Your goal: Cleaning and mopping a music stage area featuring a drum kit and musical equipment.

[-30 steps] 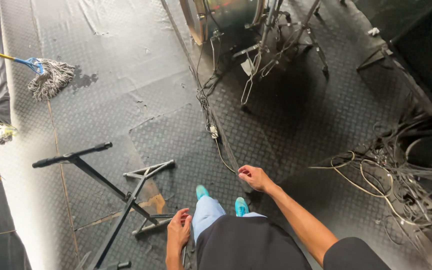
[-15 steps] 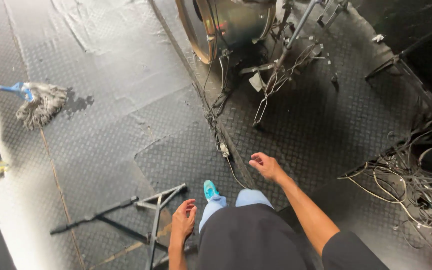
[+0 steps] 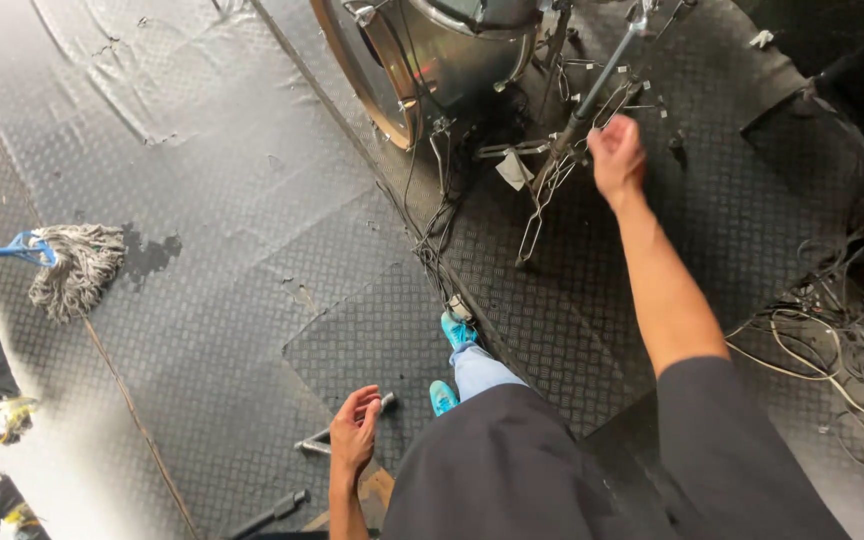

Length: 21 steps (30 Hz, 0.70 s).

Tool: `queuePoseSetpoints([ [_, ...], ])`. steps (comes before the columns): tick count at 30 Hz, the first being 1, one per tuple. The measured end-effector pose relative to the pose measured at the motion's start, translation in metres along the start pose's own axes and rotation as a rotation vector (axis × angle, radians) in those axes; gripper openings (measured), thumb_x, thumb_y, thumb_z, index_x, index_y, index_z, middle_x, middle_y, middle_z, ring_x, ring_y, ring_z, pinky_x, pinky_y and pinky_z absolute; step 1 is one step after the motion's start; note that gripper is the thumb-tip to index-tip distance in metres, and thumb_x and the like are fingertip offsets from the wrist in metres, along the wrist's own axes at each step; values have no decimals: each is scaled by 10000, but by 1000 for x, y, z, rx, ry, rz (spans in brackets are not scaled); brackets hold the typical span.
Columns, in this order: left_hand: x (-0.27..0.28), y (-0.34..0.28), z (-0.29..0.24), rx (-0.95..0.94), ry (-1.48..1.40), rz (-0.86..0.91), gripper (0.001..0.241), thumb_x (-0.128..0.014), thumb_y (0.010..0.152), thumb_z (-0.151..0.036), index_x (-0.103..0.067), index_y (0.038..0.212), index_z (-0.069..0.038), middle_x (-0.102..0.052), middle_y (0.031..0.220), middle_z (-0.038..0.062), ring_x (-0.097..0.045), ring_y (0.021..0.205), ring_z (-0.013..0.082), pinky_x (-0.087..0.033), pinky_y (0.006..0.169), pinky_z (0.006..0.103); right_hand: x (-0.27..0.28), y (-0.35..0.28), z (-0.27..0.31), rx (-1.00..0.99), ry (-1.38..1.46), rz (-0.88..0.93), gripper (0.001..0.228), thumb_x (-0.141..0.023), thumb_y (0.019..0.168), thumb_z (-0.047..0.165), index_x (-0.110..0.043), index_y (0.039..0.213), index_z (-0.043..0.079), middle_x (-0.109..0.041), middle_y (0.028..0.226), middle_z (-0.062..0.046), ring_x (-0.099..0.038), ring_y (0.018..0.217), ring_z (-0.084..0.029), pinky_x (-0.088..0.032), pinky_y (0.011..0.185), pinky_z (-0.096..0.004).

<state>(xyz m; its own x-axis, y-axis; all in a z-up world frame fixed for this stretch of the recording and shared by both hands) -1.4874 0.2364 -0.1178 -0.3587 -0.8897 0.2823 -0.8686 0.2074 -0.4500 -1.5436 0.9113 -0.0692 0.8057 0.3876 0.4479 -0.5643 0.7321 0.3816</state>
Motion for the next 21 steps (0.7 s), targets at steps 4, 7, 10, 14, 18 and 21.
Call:
queuePoseSetpoints([
  [4, -51, 78, -87, -125, 0, 79, 296, -712, 886, -121, -745, 1176, -68, -794, 1039, 74, -750, 929, 182, -617, 818, 306, -15, 84, -33, 51, -13, -153, 497, -768, 963, 202, -501, 1346, 30, -645, 1198, -177, -657, 967, -281, -578, 842, -389],
  [7, -118, 146, -185, -320, 58, 217, 291, -692, 900, -125, -731, 1182, -70, -787, 1054, 64, -742, 940, 176, -609, 855, 311, -27, 117, -17, 207, 23, -195, 553, -700, 917, 88, -465, 1418, 74, -639, 1232, -153, -664, 987, -270, -602, 842, -360],
  [10, -190, 210, -261, -567, 108, 336, 238, -723, 957, -207, -759, 1178, -126, -760, 1067, 149, -749, 978, 345, -633, 803, 454, -34, 127, -59, -39, -271, -296, 610, -761, 968, 398, -552, 1316, -58, -653, 1183, -327, -686, 1099, -473, -563, 977, -530],
  [14, -302, 274, -331, -680, 49, 500, 286, -719, 932, -181, -739, 1217, -177, -769, 1070, 82, -751, 974, 259, -625, 824, 400, -37, 134, -61, -108, -178, -155, 337, -685, 992, 405, -667, 1129, 97, -750, 1060, -146, -736, 986, -336, -600, 851, -460],
  [18, -385, 311, -381, -774, 38, 586, 363, -734, 886, -149, -701, 1246, -123, -764, 1080, 144, -734, 1037, 324, -629, 792, 454, -41, 137, -41, -102, -112, -55, 330, -604, 1049, 324, -666, 1231, 56, -737, 1131, -212, -717, 1017, -396, -600, 852, -506],
  [21, -417, 301, -422, -897, 102, 607, 481, -709, 834, -55, -640, 1309, -35, -712, 1159, 266, -686, 1097, 457, -595, 891, 551, -44, 135, -46, -130, -139, -14, 390, -535, 1092, 394, -625, 1283, 66, -728, 1173, -212, -692, 1054, -425, -563, 901, -556],
])
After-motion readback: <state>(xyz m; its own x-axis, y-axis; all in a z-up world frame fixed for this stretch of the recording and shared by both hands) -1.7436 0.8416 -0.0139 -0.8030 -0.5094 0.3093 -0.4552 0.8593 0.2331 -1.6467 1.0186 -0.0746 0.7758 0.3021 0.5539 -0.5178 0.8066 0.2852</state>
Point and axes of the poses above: each hand's wrist, its own y-axis towards the middle knuckle, its own x-axis out of the back of the hand, z = x × y, the point moved 8 cm from there along y, towards the middle knuckle
